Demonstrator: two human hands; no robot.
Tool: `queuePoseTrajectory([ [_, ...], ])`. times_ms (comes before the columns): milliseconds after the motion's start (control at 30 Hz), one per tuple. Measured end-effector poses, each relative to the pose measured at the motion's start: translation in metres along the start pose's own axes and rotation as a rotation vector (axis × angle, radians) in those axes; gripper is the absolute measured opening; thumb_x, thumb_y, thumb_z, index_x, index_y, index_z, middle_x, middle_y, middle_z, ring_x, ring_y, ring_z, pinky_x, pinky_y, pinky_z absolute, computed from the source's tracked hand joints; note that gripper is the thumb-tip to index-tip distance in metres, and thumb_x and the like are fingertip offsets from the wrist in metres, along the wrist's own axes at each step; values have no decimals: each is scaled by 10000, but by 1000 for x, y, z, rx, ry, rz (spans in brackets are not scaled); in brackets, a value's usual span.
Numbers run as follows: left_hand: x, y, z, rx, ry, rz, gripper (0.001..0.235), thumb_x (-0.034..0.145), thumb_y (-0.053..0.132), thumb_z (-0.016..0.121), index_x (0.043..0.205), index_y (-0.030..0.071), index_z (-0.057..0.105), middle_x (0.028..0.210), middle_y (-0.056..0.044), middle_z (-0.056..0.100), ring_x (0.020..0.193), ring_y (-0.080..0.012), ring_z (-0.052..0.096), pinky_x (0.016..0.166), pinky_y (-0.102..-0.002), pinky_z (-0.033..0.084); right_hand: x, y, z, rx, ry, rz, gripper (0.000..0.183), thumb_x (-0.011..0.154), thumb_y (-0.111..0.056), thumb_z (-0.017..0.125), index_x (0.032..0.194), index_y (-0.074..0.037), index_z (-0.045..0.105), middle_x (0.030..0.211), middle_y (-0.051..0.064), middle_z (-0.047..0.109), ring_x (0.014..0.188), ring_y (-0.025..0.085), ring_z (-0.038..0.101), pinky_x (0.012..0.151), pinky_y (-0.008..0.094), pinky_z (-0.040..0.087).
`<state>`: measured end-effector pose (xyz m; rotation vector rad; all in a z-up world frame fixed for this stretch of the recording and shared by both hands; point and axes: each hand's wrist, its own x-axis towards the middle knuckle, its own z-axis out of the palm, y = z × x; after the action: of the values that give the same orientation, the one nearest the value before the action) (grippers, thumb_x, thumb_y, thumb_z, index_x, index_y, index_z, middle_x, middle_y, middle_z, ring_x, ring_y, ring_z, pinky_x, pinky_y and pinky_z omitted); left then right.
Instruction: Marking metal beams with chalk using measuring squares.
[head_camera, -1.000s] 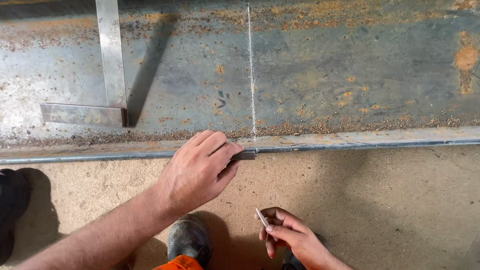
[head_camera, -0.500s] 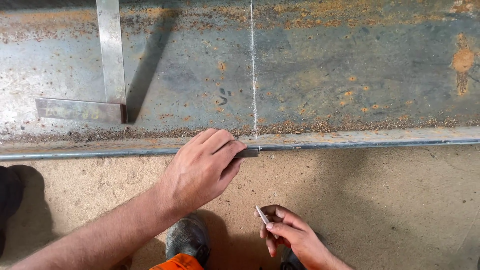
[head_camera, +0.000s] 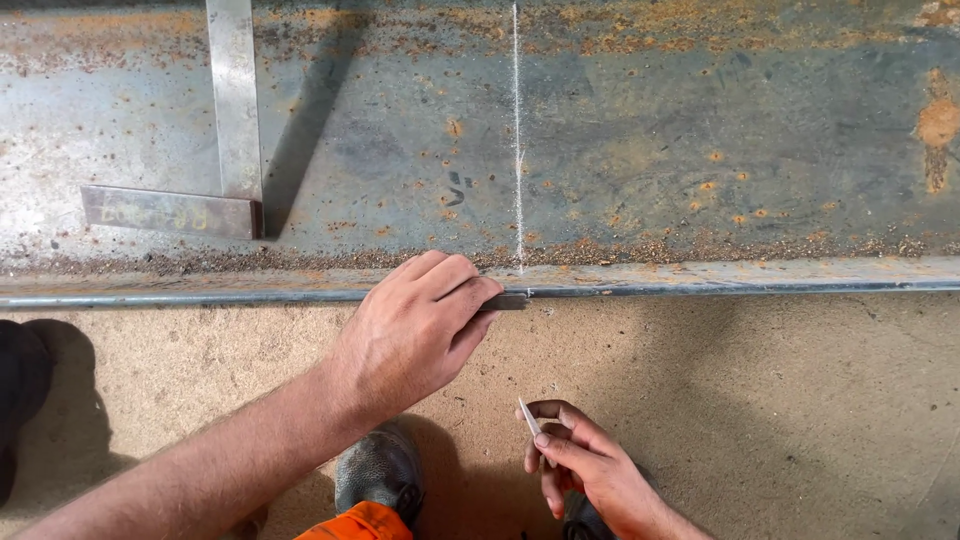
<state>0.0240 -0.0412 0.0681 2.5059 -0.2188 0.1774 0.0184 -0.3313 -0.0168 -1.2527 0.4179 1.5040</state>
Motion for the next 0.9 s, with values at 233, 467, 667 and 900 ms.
queuePoseTrajectory([
  [233, -2, -3, 0, -37, 35, 33, 230, 879, 151, 761, 1068, 36, 698, 948, -72, 589, 900, -263, 602, 840, -396, 525, 15, -4, -4, -55, 62, -48, 359, 1007, -215, 521, 1322, -52, 575, 843, 84, 672, 492, 143, 581, 467, 287, 499],
  [467, -1, -4, 0, -45, 27, 32, 229, 883, 152, 763, 1066, 32, 697, 934, -70, 579, 882, -257, 594, 825, -389, 525, 44, -33, -12, -154, 148, -184, 324, 994, -168, 527, 1264, -10, 612, 742, 102, 674, 493, 170, 631, 460, 360, 580],
  [667, -2, -4, 2, -30, 35, 43, 235, 872, 146, 756, 1065, 27, 696, 940, -71, 580, 899, -262, 590, 835, -392, 524, 73, -57, -4, -290, 229, -260, 330, 1012, -224, 560, 1274, -30, 612, 671, 64, 615, 450, 112, 548, 386, 296, 484],
  [900, -2, -3, 1, -26, 32, 25, 241, 868, 136, 753, 1074, 24, 698, 933, -70, 574, 908, -262, 592, 847, -396, 520, 91, -66, 1, -405, 291, -258, 310, 1009, -253, 581, 1195, -6, 611, 636, 48, 601, 426, 111, 528, 358, 290, 463],
])
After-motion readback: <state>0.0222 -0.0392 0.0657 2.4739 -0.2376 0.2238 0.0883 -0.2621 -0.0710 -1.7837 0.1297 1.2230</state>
